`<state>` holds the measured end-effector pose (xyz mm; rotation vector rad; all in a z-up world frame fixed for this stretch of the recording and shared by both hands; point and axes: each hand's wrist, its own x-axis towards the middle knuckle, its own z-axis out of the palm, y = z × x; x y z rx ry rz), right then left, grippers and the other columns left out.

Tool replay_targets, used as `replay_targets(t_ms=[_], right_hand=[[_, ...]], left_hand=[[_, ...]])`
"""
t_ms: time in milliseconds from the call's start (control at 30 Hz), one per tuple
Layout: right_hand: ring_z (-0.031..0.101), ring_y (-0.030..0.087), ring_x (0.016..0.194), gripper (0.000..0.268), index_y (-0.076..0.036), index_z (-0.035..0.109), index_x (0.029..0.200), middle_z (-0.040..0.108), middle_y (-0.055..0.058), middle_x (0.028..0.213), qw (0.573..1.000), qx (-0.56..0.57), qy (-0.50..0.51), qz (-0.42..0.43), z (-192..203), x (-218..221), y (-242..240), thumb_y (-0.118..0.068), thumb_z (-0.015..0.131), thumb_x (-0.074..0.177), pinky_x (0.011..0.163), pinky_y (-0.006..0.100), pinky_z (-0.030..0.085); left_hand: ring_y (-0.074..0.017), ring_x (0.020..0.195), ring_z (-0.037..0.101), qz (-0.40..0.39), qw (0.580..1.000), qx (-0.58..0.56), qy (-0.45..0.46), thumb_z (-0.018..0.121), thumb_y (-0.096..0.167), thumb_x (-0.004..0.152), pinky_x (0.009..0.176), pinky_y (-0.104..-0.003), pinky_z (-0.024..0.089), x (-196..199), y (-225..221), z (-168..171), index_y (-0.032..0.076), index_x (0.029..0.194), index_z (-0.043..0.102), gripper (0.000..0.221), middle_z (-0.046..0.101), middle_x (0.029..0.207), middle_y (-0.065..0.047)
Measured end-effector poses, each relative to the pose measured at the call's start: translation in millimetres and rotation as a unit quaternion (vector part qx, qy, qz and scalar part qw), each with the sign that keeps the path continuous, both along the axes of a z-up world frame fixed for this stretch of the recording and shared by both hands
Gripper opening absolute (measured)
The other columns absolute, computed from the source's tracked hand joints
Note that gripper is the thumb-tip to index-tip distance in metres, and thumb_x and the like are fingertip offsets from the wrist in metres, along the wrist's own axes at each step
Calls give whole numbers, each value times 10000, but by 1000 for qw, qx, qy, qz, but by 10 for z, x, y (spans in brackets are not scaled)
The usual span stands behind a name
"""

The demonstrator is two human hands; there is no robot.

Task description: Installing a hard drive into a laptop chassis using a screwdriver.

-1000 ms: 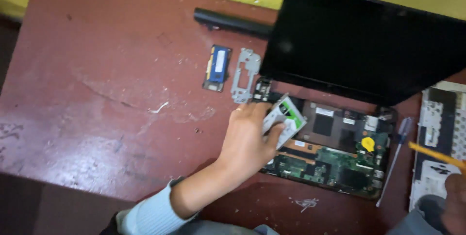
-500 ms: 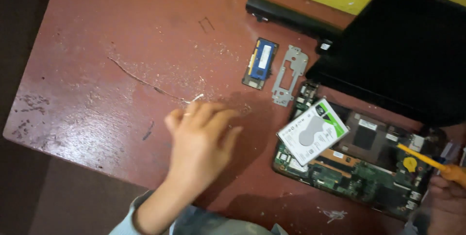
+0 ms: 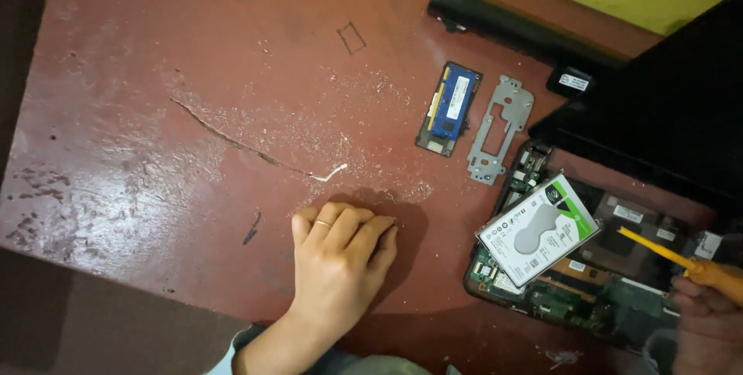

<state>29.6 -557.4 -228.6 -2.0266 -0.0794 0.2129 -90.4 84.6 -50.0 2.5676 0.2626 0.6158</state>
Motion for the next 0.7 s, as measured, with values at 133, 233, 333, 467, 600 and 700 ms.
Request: replay_targets(t_ms=[133, 233, 333, 467, 600, 700], right_hand=[[392, 81, 879, 150, -109, 465, 1063, 405, -33, 958, 749, 595, 242, -166, 295, 164, 454, -41, 482, 1196, 742, 158, 336], [723, 85, 1094, 440, -5, 543, 1480, 718, 34, 1289, 964, 203, 59, -163, 662, -92, 1016, -343, 463, 1210, 1120, 121, 589], [633, 215, 1411, 432, 70, 595, 1156, 639, 150, 1445, 996, 48, -41, -66, 566, -115, 862, -271, 370, 1296, 1373, 373, 563], [508, 131, 586, 306, -34, 631, 1195, 512, -31, 738, 915, 197, 349, -38, 1009, 274, 1062, -306, 529, 1100, 627, 338, 421], [726, 160, 898, 407, 9, 652, 1320, 744, 158, 1237, 976, 166, 134, 41, 1342, -495, 1525, -212, 578, 986, 849, 267, 577], [564, 178, 713, 715, 163, 580, 1401, 551, 97, 851, 672, 516, 528, -59, 2267, -419, 2219, -344, 365, 946, 688, 290, 518]], left_hand=[[-200, 868, 600, 5, 1000, 21, 10, 799, 180, 909, 785, -394, 348, -4, -56, -16, 150, 956, 739, 83, 652, 925, 25], [-208, 832, 587, 17, 999, 35, 11, 746, 150, 946, 747, -386, 337, 11, -114, -9, 132, 905, 702, 63, 631, 867, 21], [-198, 853, 594, 27, 997, 70, 22, 724, 157, 945, 735, -396, 327, 12, -145, -5, 149, 905, 695, 50, 637, 896, 22], [-181, 818, 637, -52, 986, -158, -7, 756, 52, 833, 783, -346, 412, 100, -134, 249, 136, 859, 664, 128, 681, 874, 18], [-162, 803, 648, -199, 847, -493, 19, 778, 32, 815, 847, -319, 532, 226, -281, 496, 131, 865, 658, 163, 681, 859, -1], [-171, 850, 627, -266, 768, -581, 40, 753, 72, 906, 856, -314, 533, 318, -405, 585, 122, 921, 651, 114, 662, 919, -36]])
